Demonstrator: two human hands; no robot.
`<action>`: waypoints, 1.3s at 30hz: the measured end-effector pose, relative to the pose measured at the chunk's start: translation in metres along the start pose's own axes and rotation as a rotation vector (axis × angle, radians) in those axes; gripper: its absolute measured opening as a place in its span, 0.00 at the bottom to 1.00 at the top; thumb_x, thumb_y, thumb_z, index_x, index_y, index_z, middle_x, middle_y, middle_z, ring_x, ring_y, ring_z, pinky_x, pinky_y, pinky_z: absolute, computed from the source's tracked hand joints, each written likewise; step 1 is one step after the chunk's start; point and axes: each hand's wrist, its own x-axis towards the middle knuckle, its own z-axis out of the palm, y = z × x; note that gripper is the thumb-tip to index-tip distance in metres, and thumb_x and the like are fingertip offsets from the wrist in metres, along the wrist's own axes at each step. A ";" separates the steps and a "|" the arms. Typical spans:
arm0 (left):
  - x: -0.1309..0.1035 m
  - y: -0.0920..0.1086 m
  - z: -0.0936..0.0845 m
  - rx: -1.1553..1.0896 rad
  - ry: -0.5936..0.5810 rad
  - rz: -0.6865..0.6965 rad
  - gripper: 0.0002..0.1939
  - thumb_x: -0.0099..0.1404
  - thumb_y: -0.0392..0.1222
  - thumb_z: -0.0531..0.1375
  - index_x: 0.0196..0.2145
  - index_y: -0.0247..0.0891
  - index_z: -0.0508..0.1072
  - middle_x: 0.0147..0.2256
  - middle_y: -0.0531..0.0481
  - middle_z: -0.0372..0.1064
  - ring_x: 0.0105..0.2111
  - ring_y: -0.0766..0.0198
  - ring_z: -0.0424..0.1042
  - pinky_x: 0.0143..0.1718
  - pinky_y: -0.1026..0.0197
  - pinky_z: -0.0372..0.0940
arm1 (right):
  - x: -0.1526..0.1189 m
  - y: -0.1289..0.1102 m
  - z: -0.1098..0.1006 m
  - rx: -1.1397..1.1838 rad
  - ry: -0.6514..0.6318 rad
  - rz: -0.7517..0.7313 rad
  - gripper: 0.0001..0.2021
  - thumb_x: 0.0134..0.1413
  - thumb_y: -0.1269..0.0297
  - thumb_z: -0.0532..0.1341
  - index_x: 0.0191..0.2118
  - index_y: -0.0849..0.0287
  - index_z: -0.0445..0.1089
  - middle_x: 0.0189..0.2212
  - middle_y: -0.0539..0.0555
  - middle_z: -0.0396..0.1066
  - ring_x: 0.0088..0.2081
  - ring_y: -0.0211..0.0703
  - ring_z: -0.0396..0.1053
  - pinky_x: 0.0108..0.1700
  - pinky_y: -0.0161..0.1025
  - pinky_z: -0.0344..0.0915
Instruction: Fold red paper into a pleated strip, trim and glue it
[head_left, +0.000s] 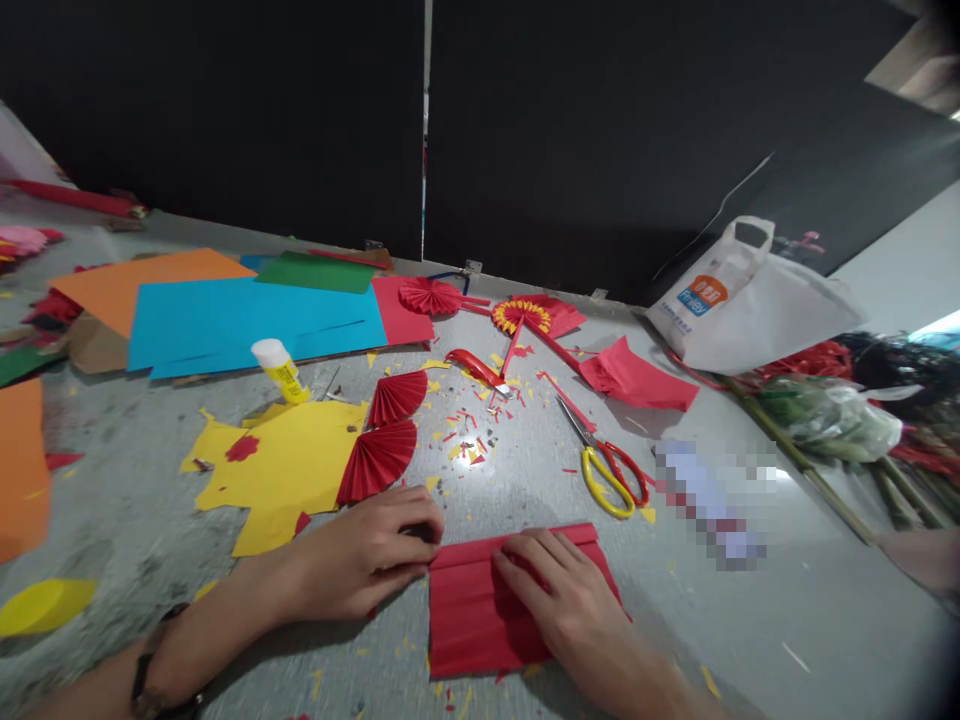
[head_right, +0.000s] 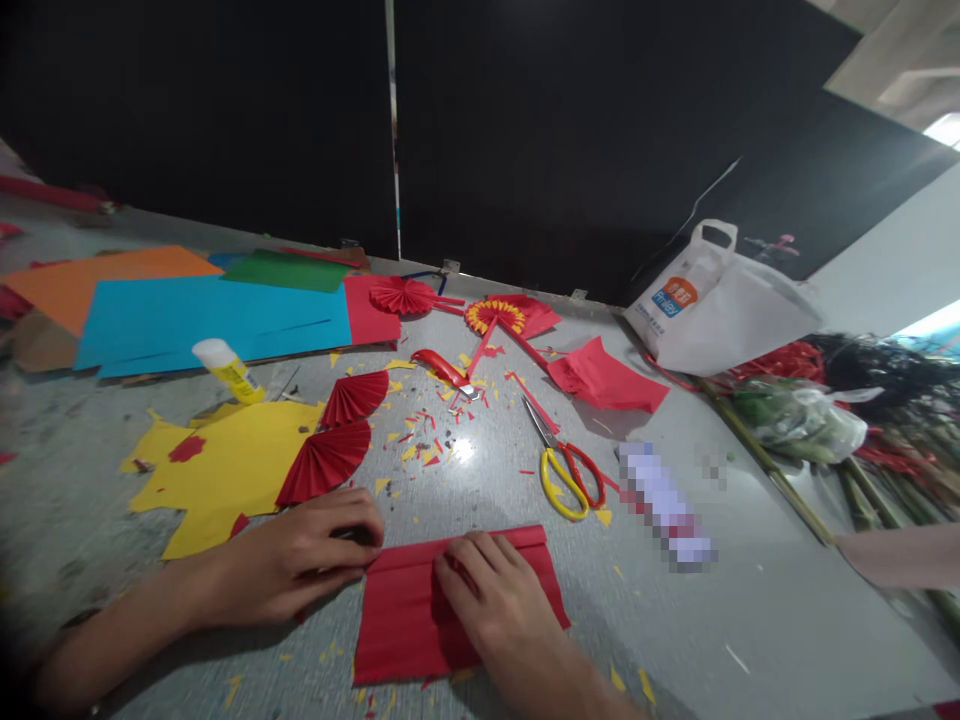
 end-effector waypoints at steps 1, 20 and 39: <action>0.000 0.001 -0.001 -0.008 -0.004 0.000 0.13 0.79 0.28 0.54 0.43 0.39 0.78 0.45 0.43 0.76 0.46 0.56 0.72 0.51 0.54 0.67 | 0.000 0.000 0.000 0.000 0.004 0.000 0.23 0.65 0.82 0.60 0.63 0.61 0.70 0.53 0.61 0.79 0.51 0.54 0.77 0.56 0.51 0.77; -0.003 -0.014 0.007 -0.020 0.019 0.023 0.08 0.82 0.36 0.59 0.44 0.39 0.78 0.43 0.47 0.75 0.44 0.59 0.71 0.50 0.57 0.65 | 0.002 -0.004 0.000 -0.016 -0.036 -0.030 0.19 0.73 0.76 0.61 0.64 0.61 0.70 0.54 0.61 0.79 0.52 0.52 0.76 0.57 0.49 0.74; 0.000 -0.010 0.007 0.093 0.011 0.062 0.13 0.82 0.32 0.56 0.38 0.39 0.76 0.42 0.48 0.74 0.42 0.59 0.69 0.47 0.57 0.62 | 0.011 -0.012 0.006 -0.076 -0.031 -0.150 0.17 0.77 0.69 0.60 0.66 0.61 0.70 0.55 0.62 0.77 0.54 0.54 0.72 0.57 0.49 0.72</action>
